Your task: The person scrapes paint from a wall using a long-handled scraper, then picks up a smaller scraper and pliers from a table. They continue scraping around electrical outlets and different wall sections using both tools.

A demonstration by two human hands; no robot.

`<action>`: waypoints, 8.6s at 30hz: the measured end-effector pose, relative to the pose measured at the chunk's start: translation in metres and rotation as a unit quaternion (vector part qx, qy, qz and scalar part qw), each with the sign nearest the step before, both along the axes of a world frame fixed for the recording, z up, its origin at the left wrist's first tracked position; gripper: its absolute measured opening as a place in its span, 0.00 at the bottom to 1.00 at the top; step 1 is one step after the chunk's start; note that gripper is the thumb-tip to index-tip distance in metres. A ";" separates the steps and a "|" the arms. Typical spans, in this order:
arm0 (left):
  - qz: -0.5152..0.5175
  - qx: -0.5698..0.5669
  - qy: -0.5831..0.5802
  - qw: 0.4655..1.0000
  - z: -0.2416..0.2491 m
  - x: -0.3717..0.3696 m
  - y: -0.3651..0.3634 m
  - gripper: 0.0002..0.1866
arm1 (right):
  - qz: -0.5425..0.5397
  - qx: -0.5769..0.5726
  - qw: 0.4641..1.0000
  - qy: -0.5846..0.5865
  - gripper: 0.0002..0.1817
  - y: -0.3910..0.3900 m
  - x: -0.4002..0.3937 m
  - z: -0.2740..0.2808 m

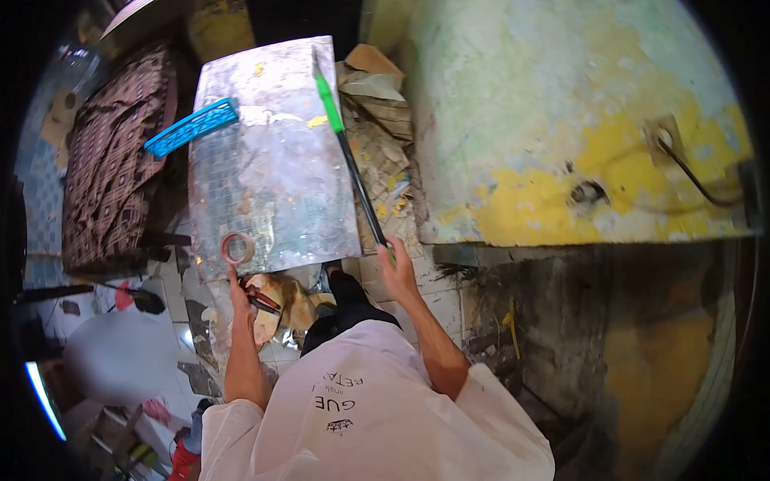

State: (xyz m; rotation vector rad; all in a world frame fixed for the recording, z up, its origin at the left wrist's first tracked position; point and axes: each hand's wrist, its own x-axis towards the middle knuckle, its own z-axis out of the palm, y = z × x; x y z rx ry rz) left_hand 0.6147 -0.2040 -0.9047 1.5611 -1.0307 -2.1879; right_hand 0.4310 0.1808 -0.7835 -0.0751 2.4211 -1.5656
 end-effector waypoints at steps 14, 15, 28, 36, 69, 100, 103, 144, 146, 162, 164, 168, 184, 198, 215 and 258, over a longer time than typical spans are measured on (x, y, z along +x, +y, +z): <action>-0.010 0.004 0.003 1.000 0.022 -0.001 0.000 0.38 | -0.283 0.113 0.945 -0.119 0.33 0.157 0.147 0.015; -0.006 0.014 0.006 1.000 0.024 -0.003 0.001 0.39 | -0.279 0.131 0.949 -0.062 0.33 0.160 0.135 -0.007; 0.032 0.015 0.006 0.999 0.013 0.003 0.001 0.29 | -0.285 0.142 0.933 -0.169 0.31 0.160 0.143 0.001; 0.020 -0.016 -0.002 1.000 0.011 0.003 0.000 0.32 | -0.196 0.123 0.972 -0.034 0.28 0.147 -0.094 -0.126; 0.121 -0.037 -0.046 0.991 0.012 0.010 0.018 0.23 | -0.324 -0.027 0.922 -0.209 0.17 0.040 -0.100 -0.199; 0.175 -0.074 -0.094 0.977 0.012 -0.001 0.027 0.27 | -0.277 -0.124 0.939 -0.159 0.19 0.011 -0.282 -0.153; 0.148 -0.066 -0.058 0.985 -0.014 0.033 0.010 0.28 | -0.257 -0.046 0.950 -0.170 0.20 0.054 -0.235 -0.149; 0.075 -0.018 -0.019 0.997 0.001 0.001 0.000 0.29 | -0.399 -0.040 0.913 -0.068 0.20 0.144 0.189 0.055; 0.042 -0.024 -0.004 0.999 0.010 0.000 0.002 0.35 | -0.411 -0.039 0.910 -0.048 0.19 0.136 0.242 0.077; -0.018 -0.049 0.059 0.997 0.010 -0.008 0.002 0.33 | -0.413 -0.120 0.901 -0.047 0.22 0.099 0.190 0.095; -0.036 -0.054 0.072 0.995 -0.001 0.002 -0.006 0.32 | -0.396 -0.179 0.901 -0.020 0.21 0.080 0.124 0.100; -0.014 -0.052 0.044 0.998 0.004 -0.002 -0.003 0.33 | -0.384 -0.180 0.905 0.028 0.21 0.084 0.147 0.097; -0.046 -0.043 0.030 0.998 -0.014 0.001 -0.005 0.39 | -0.376 -0.188 0.905 0.066 0.17 0.079 0.140 0.130; -0.002 -0.050 0.014 0.999 -0.002 -0.004 -0.002 0.37 | -0.395 -0.239 0.886 0.033 0.21 0.051 0.098 0.191; -0.322 -0.169 -0.077 0.928 0.115 0.061 0.061 0.23 | -0.310 -0.275 0.910 -0.026 0.15 0.108 0.078 0.200; -0.491 -0.198 0.503 0.684 0.402 -0.317 0.443 0.37 | -0.407 -0.051 0.904 0.120 0.30 0.037 0.172 0.170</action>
